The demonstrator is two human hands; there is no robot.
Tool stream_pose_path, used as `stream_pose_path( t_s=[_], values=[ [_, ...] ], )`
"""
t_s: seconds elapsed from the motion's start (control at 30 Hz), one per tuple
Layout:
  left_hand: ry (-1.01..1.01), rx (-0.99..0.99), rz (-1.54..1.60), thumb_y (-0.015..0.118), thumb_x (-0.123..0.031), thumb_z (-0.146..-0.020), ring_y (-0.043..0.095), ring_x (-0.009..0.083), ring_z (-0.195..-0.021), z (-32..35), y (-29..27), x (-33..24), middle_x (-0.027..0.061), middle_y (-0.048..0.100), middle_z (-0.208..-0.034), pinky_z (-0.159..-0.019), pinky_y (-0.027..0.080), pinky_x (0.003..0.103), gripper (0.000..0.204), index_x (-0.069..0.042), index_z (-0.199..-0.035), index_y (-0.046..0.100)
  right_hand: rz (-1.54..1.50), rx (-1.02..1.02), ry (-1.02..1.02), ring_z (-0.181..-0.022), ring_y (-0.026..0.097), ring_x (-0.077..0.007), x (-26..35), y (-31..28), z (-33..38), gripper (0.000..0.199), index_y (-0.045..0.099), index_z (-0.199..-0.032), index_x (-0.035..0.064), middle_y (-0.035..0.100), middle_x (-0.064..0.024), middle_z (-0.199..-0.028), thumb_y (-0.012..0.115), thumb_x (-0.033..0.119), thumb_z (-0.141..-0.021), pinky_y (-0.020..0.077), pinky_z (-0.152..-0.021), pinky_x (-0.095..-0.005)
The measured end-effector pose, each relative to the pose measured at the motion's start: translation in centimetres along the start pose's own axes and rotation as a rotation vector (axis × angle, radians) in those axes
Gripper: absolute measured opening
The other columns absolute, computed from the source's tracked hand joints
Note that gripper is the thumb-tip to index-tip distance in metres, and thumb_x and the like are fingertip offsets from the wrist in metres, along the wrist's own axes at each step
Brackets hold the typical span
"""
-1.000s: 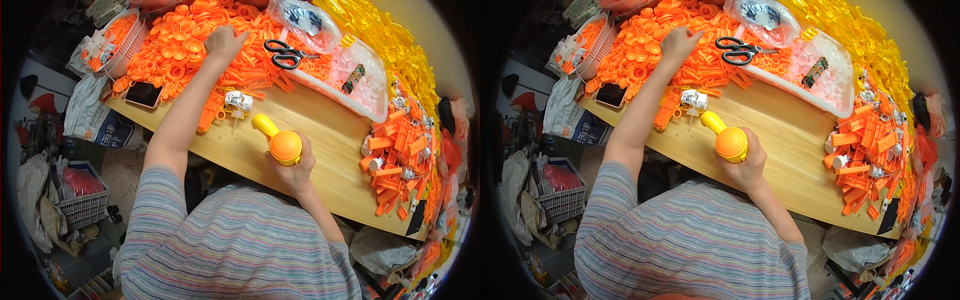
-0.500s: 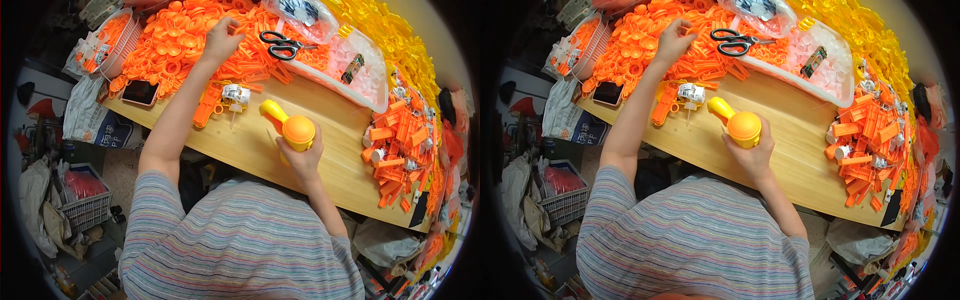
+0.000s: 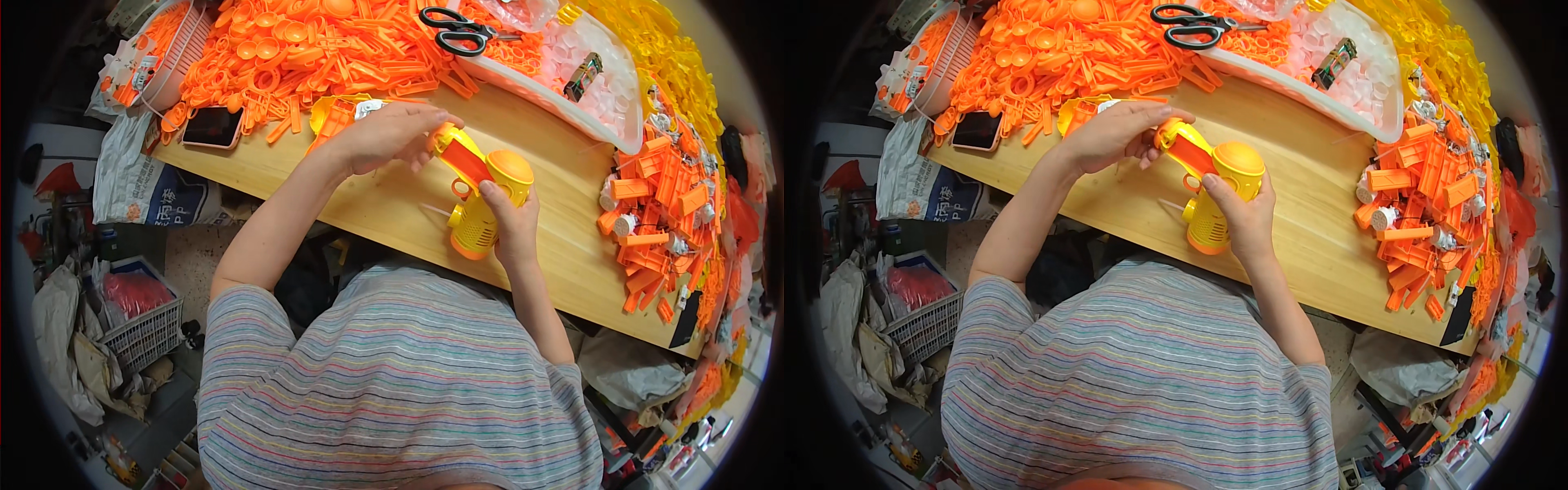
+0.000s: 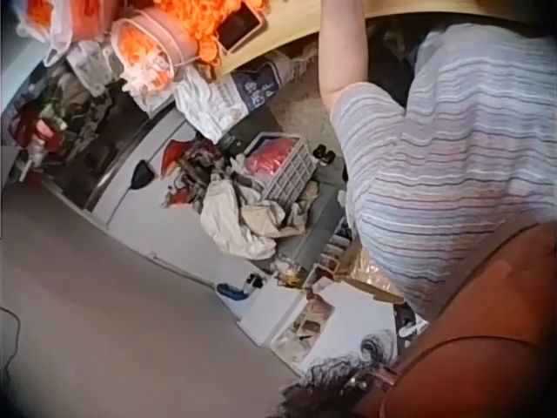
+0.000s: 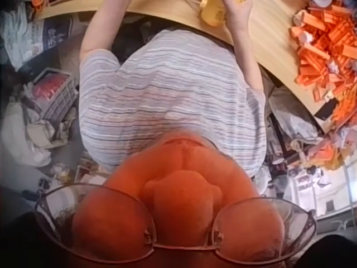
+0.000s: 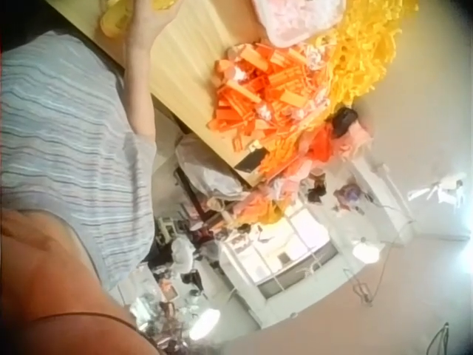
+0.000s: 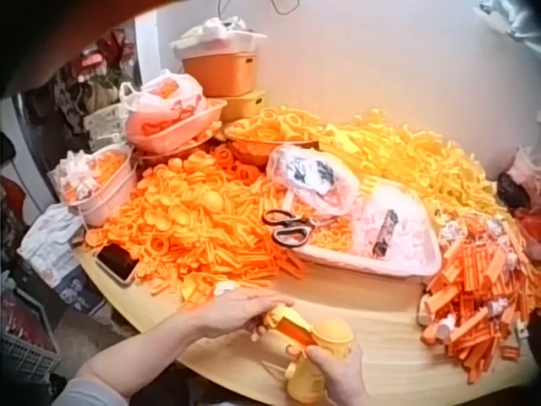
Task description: Assembling plastic toy guns by combining various components and securing them.
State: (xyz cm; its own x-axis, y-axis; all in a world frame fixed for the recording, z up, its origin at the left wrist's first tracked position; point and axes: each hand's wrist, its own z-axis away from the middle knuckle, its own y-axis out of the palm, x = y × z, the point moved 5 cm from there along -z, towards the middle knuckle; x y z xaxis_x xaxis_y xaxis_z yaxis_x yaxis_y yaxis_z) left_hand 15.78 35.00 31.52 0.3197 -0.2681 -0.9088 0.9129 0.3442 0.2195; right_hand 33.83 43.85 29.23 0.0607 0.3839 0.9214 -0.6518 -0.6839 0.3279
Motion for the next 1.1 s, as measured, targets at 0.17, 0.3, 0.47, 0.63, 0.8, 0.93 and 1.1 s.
stream_pose_path(
  t_s=[0.17, 0.3, 0.47, 0.63, 0.8, 0.93, 1.1],
  values=[
    [0.006, -0.139, -0.162, 0.050, -0.040, -0.101, 0.050, 0.0044, -0.050, -0.1, 0.3, 0.3, 0.0001, 0.060, -0.072, -0.044, 0.043, 0.021, 0.041, -0.004, -0.098, 0.070, -0.060, 0.021, 0.058, -0.089, 0.066, -0.0181, 0.1, 0.1, 0.4, 0.050, 0.051, -0.121, 0.0015, 0.064, -0.0104, -0.105, 0.077, 0.017, -0.081, 0.0563, -0.077, -0.0345],
    [0.030, -0.194, -0.140, 0.049, -0.044, -0.101, 0.048, 0.0035, -0.047, -0.5, 0.6, 1.2, -0.0016, 0.058, -0.067, -0.038, 0.035, 0.020, 0.045, -0.005, -0.089, 0.068, -0.078, 0.036, 0.083, -0.087, 0.066, -0.0185, -0.6, 0.1, 0.7, 0.051, 0.051, -0.122, 0.0022, 0.063, -0.0107, -0.104, 0.076, 0.019, -0.081, 0.0567, -0.076, -0.0346],
    [0.287, -0.106, 0.018, 0.046, -0.040, -0.102, 0.048, 0.0040, -0.053, 0.5, 1.9, 1.2, -0.0006, 0.056, -0.071, -0.044, 0.035, 0.019, 0.040, -0.005, -0.087, 0.061, -0.137, 0.135, 0.237, -0.087, 0.068, -0.0239, -0.6, 0.7, 1.1, 0.060, 0.048, -0.126, 0.0022, 0.064, -0.0146, -0.104, 0.070, 0.037, -0.083, 0.0592, -0.074, -0.0397],
    [0.632, -0.191, -0.003, 0.049, -0.033, -0.102, 0.045, 0.0041, -0.058, 0.2, 1.7, 0.7, -0.0001, 0.054, -0.076, -0.052, 0.036, 0.018, 0.032, -0.006, -0.086, 0.056, -0.203, 0.158, 0.292, -0.086, 0.068, -0.0251, -0.6, 1.3, 1.0, 0.059, 0.048, -0.126, 0.0022, 0.064, -0.0153, -0.103, 0.070, 0.036, -0.083, 0.0597, -0.072, -0.0406],
    [0.344, -0.203, -0.112, 0.059, -0.027, -0.098, 0.046, 0.0052, -0.063, 0.5, 1.2, -0.5, -0.0008, 0.053, -0.070, -0.060, 0.038, 0.019, 0.034, -0.006, -0.071, 0.054, -0.167, 0.186, 0.270, -0.085, 0.069, -0.0249, -0.6, 1.2, 0.8, 0.057, 0.049, -0.124, 0.0016, 0.064, -0.0149, -0.101, 0.070, 0.034, -0.082, 0.0599, -0.071, -0.0403],
    [0.082, -0.238, 0.057, 0.054, -0.032, -0.100, 0.049, 0.0073, -0.065, 1.0, 1.4, 0.3, 0.0004, 0.053, -0.067, -0.062, 0.040, 0.022, 0.042, -0.005, -0.067, 0.054, -0.004, 0.144, 0.148, -0.090, 0.065, -0.0210, -0.1, 1.0, 1.5, 0.055, 0.051, -0.121, 0.0010, 0.063, -0.0100, -0.105, 0.079, 0.020, -0.077, 0.0557, -0.079, -0.0359],
    [0.240, 0.066, 0.024, 0.032, -0.037, -0.106, 0.057, 0.0167, -0.072, 2.9, 4.2, 0.3, 0.0103, 0.061, -0.077, -0.072, 0.047, 0.029, 0.054, -0.002, -0.072, 0.055, 0.358, 0.156, -0.247, -0.095, 0.062, -0.0208, 2.6, 0.6, 3.7, 0.060, 0.052, -0.118, 0.0005, 0.061, -0.0091, -0.105, 0.085, 0.014, -0.069, 0.0500, -0.087, -0.0340]
  ],
)
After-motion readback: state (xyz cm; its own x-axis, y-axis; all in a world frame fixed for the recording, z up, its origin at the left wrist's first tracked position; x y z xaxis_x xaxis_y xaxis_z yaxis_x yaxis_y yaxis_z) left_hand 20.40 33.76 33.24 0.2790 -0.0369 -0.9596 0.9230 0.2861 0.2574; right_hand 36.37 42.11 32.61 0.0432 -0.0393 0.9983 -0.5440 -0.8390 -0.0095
